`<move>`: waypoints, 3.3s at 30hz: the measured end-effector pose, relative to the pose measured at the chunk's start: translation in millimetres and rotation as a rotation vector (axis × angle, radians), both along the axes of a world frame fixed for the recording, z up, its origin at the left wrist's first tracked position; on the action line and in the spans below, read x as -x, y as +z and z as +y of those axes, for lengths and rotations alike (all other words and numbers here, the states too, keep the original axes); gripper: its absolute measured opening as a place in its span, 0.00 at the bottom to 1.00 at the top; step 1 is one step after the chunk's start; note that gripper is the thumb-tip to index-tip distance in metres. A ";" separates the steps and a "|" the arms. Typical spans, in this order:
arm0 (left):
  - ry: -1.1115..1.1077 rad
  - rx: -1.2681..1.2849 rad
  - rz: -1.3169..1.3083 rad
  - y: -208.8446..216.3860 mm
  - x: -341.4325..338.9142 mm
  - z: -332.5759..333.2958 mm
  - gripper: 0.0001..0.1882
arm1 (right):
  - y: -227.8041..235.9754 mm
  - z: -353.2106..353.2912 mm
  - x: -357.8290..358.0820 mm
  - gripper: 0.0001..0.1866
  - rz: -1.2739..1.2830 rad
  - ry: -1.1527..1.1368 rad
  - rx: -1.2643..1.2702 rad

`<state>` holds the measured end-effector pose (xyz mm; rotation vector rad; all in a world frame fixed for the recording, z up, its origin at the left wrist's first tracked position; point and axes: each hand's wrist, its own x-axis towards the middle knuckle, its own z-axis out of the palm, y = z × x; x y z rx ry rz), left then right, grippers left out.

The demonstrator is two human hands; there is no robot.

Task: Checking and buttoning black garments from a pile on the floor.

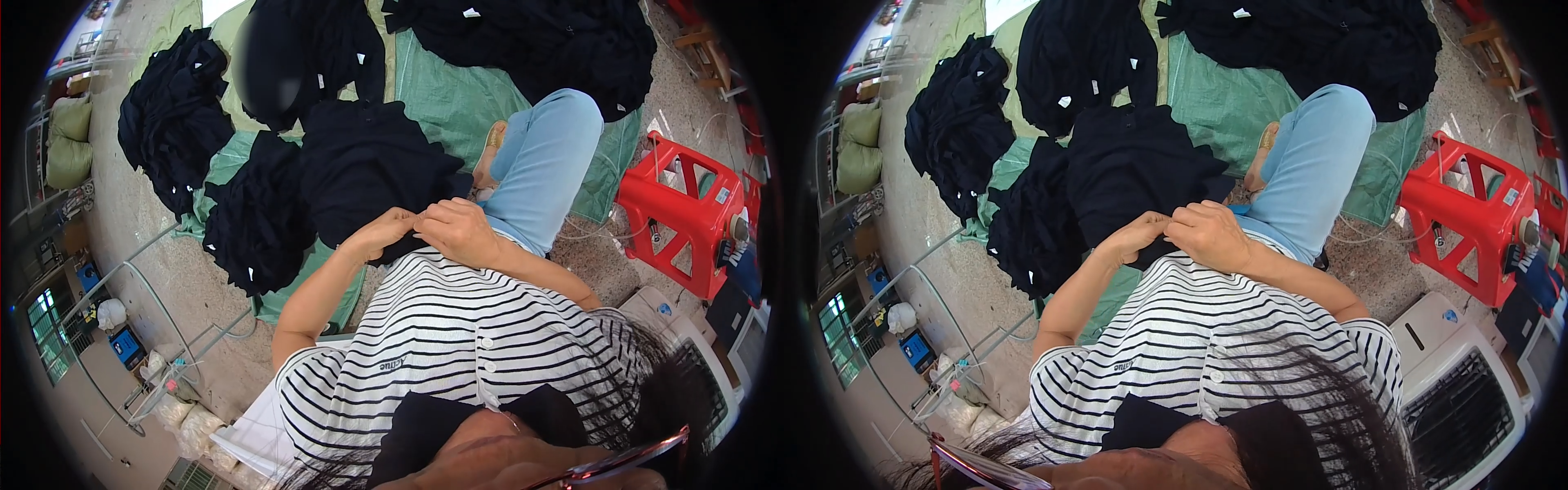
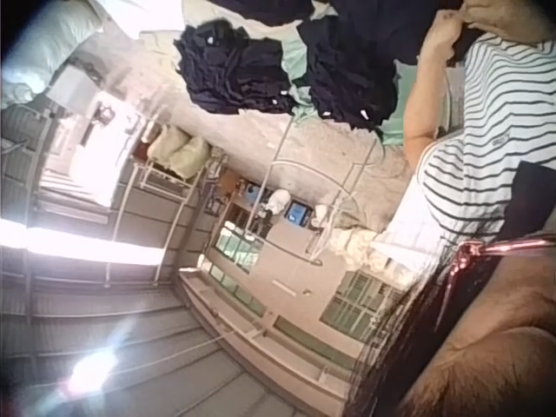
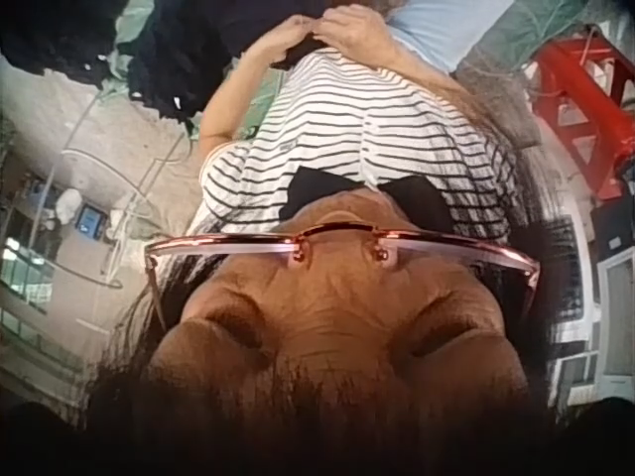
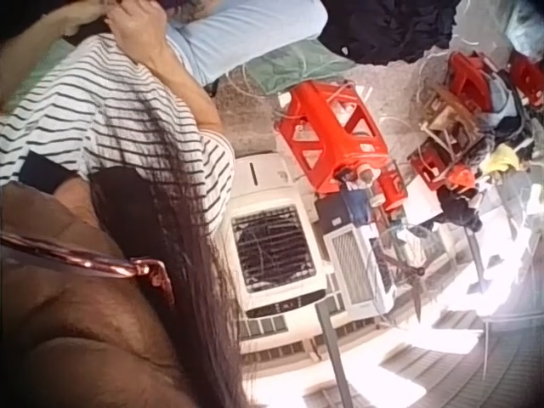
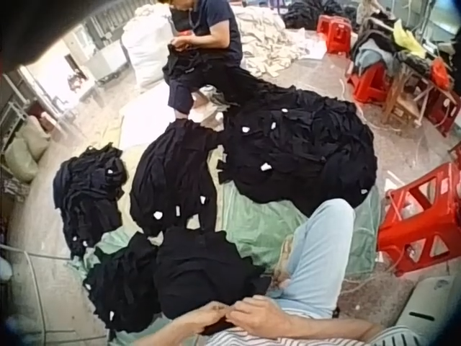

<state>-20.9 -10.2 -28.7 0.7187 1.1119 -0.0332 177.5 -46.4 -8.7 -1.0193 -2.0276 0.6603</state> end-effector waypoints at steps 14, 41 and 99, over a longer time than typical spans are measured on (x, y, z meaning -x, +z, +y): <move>0.002 -1.545 0.052 32.0 -42.5 3.5 0.05 | -12.8 17.9 -5.6 0.32 0.927 -0.427 1.274; 0.404 -0.728 0.010 27.2 -73.0 5.9 0.07 | -17.3 34.2 -5.4 0.17 0.643 -0.494 0.539; 0.177 -0.825 0.043 19.1 -37.8 8.7 0.07 | -6.9 13.0 -20.4 0.09 0.238 -0.297 0.229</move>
